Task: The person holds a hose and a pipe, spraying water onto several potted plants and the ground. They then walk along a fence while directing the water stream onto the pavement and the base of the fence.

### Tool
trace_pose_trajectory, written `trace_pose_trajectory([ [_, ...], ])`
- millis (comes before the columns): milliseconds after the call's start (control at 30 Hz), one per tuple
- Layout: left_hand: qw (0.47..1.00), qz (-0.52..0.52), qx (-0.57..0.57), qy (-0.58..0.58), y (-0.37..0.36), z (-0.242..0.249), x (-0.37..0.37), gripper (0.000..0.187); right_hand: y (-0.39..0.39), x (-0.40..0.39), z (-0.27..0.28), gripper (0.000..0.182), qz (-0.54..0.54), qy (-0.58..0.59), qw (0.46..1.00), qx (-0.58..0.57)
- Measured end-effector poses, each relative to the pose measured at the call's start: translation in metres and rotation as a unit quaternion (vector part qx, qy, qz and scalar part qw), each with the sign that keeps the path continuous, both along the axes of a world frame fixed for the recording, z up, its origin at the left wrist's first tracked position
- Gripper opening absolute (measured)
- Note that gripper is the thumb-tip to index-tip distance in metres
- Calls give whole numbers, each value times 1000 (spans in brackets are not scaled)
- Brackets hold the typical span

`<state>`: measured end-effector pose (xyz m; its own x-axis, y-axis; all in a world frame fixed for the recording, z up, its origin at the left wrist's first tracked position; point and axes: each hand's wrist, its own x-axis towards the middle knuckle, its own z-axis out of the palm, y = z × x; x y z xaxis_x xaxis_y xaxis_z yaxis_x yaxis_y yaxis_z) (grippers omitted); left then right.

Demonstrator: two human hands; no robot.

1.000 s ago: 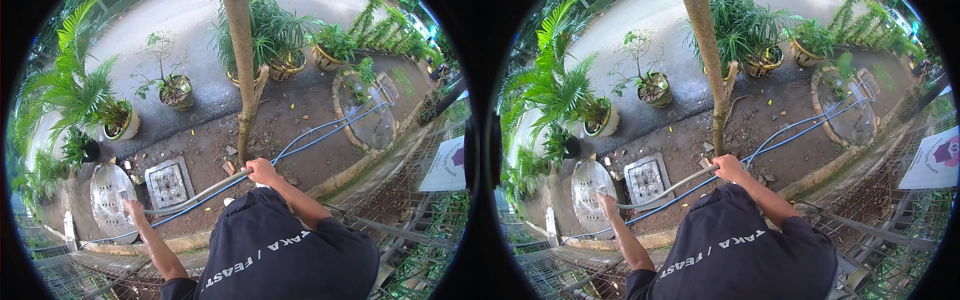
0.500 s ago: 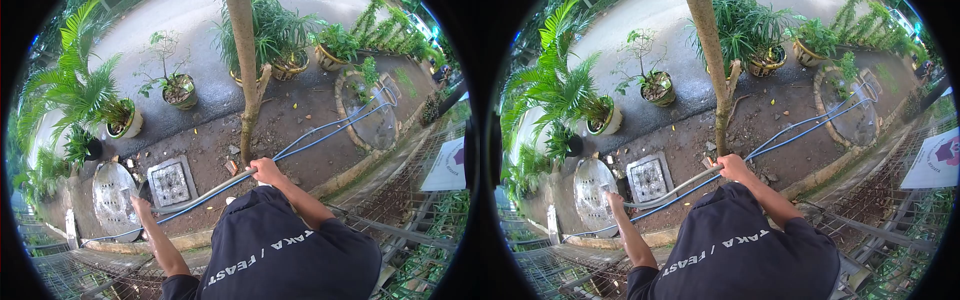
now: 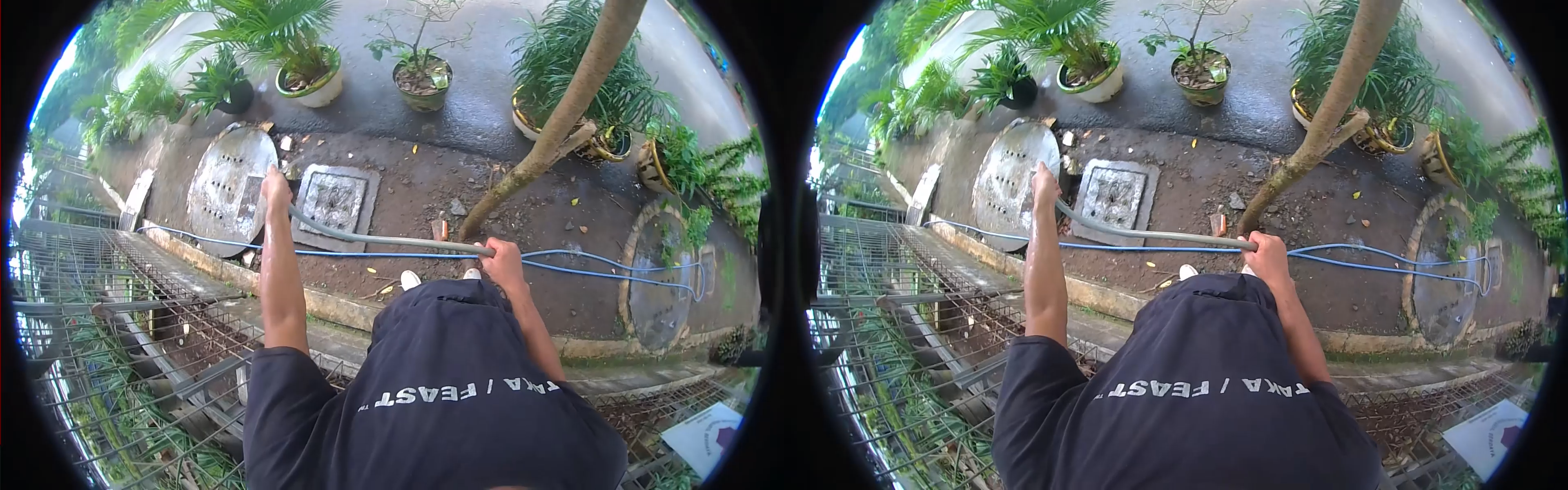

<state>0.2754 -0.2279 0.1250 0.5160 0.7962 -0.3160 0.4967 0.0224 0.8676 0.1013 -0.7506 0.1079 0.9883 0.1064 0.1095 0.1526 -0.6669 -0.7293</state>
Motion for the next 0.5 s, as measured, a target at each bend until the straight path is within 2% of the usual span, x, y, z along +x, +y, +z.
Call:
trace_pose_trajectory([
  [67,999,-29,-23,-14,21,9,5,53,1,1,6,33,-4,5,1000,-7],
  [133,949,-138,-186,-215,24,41,5,51,-1,3,10,34,-26,7,1000,8],
  [233,934,-119,-237,-238,17,61,0,51,-2,8,8,33,-44,31,999,-2],
  [267,934,-118,-238,-238,14,52,0,51,-3,8,7,33,-45,39,998,-2],
  [333,996,-35,-66,-57,8,15,3,52,3,9,4,33,-30,14,999,-5],
  [367,999,-9,15,50,4,3,3,52,7,8,3,34,-16,-11,1000,-6],
  [400,999,-15,27,43,3,-4,-3,53,10,7,2,34,-17,-11,1000,-5],
  [500,994,-25,-101,-40,17,3,-3,51,15,5,2,34,-10,-3,1000,-16],
])
